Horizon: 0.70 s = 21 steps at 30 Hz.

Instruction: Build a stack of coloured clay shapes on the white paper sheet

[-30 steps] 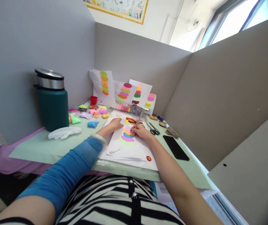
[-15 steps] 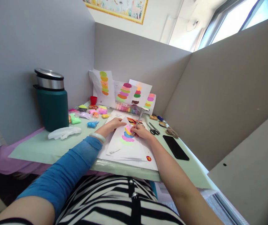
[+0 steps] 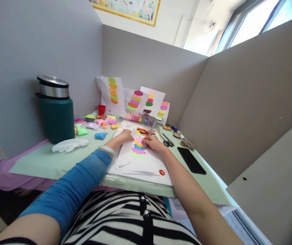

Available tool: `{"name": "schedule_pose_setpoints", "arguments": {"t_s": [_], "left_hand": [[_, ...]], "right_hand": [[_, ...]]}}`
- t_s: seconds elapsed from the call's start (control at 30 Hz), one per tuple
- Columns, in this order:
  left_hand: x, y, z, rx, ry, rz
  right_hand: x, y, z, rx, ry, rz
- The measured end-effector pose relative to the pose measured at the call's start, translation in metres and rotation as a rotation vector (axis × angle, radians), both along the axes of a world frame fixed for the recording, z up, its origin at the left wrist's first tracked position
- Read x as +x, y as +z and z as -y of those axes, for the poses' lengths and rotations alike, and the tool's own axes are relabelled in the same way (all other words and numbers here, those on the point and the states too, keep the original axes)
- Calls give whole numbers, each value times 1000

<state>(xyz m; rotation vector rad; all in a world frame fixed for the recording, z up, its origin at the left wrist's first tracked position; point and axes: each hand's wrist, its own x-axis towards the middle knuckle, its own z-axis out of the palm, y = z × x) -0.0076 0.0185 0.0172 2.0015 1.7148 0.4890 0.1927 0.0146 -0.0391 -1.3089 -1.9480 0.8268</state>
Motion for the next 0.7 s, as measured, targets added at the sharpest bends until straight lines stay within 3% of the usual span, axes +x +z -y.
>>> {"name": "schedule_pose_setpoints", "arguments": {"t_s": [0.23, 0.47, 0.7], "left_hand": [[-2, -3, -7, 19, -64, -122], [-2, -6, -9, 37, -82, -164], [-2, -3, -6, 28, -75, -192]], "right_hand": [[-4, 5, 5, 11, -21, -41], [-6, 8, 6, 237, -137, 140], [-6, 8, 9, 262, -89, 197]]}}
